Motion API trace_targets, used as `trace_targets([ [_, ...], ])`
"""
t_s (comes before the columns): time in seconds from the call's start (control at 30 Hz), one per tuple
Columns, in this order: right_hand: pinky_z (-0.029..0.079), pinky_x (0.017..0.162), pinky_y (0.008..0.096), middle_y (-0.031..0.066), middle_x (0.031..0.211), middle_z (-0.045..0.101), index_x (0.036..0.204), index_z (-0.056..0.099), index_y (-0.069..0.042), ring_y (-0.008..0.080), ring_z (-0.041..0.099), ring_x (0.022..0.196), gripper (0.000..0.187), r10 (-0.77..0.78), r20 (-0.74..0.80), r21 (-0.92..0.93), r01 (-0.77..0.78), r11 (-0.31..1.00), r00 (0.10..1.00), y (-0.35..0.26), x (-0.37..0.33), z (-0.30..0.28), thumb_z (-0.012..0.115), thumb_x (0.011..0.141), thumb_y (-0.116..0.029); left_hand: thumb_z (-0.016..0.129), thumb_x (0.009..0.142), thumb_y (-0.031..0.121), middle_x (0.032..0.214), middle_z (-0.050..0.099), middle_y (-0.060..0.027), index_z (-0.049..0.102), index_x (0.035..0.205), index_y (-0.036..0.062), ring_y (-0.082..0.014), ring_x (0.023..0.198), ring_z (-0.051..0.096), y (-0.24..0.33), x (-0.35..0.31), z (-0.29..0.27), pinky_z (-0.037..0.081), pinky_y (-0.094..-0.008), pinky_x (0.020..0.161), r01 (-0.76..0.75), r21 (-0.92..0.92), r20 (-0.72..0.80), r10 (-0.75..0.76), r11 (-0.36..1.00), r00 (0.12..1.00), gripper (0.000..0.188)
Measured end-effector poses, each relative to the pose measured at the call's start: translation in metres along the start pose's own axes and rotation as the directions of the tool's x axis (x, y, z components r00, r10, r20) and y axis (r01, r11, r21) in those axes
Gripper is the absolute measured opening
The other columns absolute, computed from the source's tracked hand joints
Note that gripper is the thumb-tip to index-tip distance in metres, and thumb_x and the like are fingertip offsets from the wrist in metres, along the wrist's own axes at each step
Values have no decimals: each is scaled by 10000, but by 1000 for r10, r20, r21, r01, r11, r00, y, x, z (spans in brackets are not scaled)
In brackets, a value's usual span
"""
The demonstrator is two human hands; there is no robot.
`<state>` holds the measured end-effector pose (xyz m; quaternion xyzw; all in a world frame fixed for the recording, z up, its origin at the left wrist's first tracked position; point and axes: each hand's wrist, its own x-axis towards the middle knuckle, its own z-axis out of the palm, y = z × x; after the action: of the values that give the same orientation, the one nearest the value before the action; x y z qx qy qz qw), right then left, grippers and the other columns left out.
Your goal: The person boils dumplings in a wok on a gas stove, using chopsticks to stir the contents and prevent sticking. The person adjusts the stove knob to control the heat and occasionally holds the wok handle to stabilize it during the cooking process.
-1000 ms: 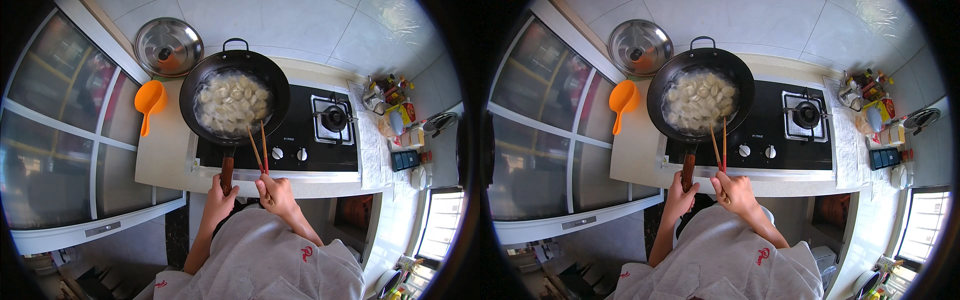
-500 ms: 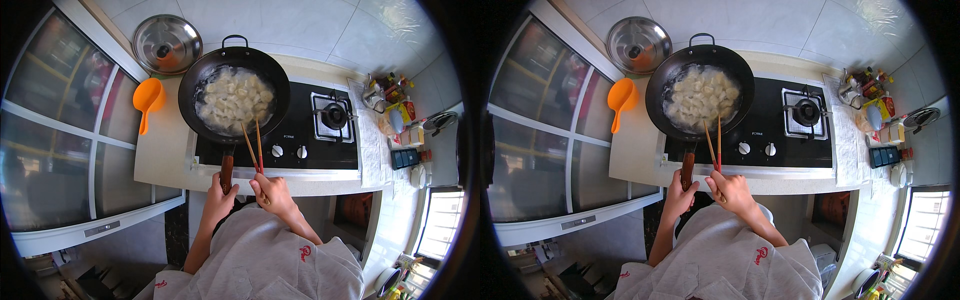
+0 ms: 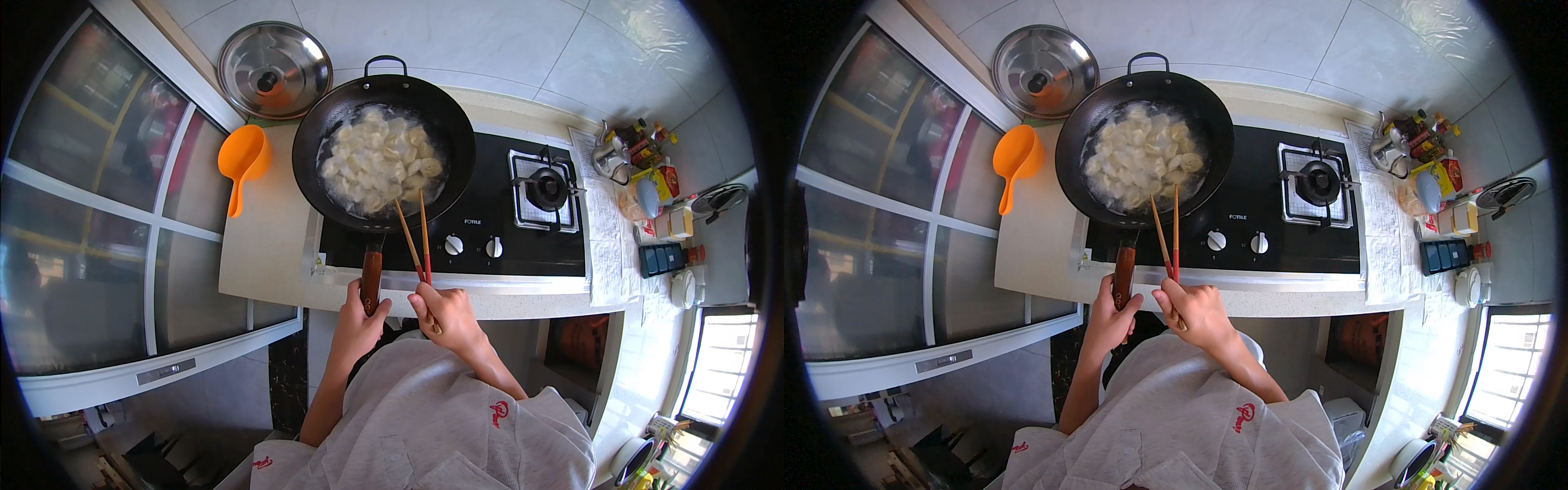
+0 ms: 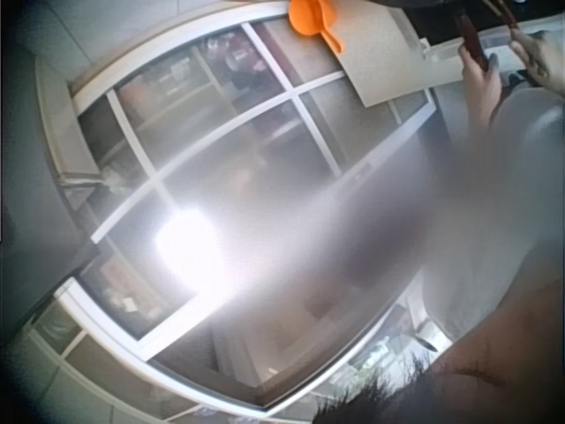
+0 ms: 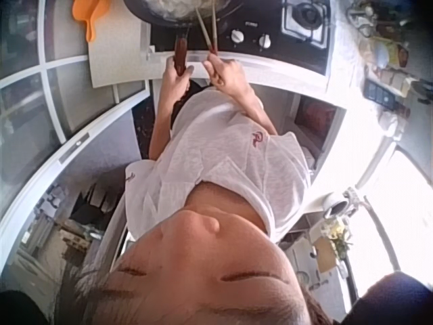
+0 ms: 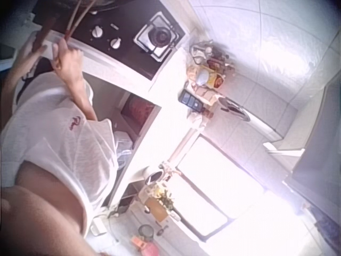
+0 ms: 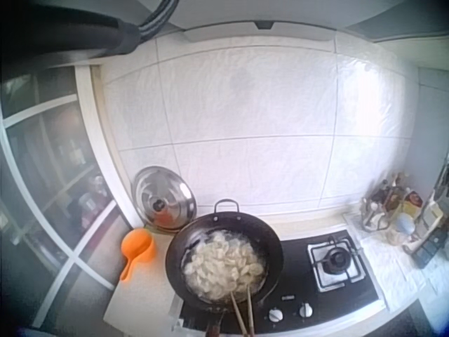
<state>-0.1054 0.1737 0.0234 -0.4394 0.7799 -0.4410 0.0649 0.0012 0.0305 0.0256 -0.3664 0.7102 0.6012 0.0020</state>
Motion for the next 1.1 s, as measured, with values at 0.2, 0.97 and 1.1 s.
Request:
trace_targets([
  [0.2, 373, 415, 414, 129, 497, 478, 718, 466, -58, 351, 491, 431, 283, -6, -2, -2, 6, 1000, 1000, -1, 1, -1, 558, 947, -196, 652, 866, 183, 651, 569, -91, 374, 1252, -8, -174, 466, 567, -4, 2, 0, 438, -310, 435, -7, 8, -4, 7, 1000, 1000, 513],
  [0.97, 370, 412, 402, 125, 453, 438, 695, 474, -54, 343, 494, 412, 272, -51, -8, 13, 51, 999, 999, 1, 1, -6, 581, 927, -146, 640, 876, 184, 654, 595, -116, 396, 1237, -15, -198, 484, 594, 0, 1, 1, 465, -332, 462, -21, 61, -13, 22, 998, 1000, 479],
  [1.1, 372, 418, 407, 124, 457, 444, 697, 480, -52, 343, 498, 418, 267, -46, 13, -1, 46, 999, 999, 1, 2, -8, 583, 924, -145, 606, 908, 197, 732, 623, -111, 402, 1252, -1, -163, 507, 607, 3, -1, -2, 478, -313, 469, -5, -19, 53, 6, 1000, 999, 447],
])
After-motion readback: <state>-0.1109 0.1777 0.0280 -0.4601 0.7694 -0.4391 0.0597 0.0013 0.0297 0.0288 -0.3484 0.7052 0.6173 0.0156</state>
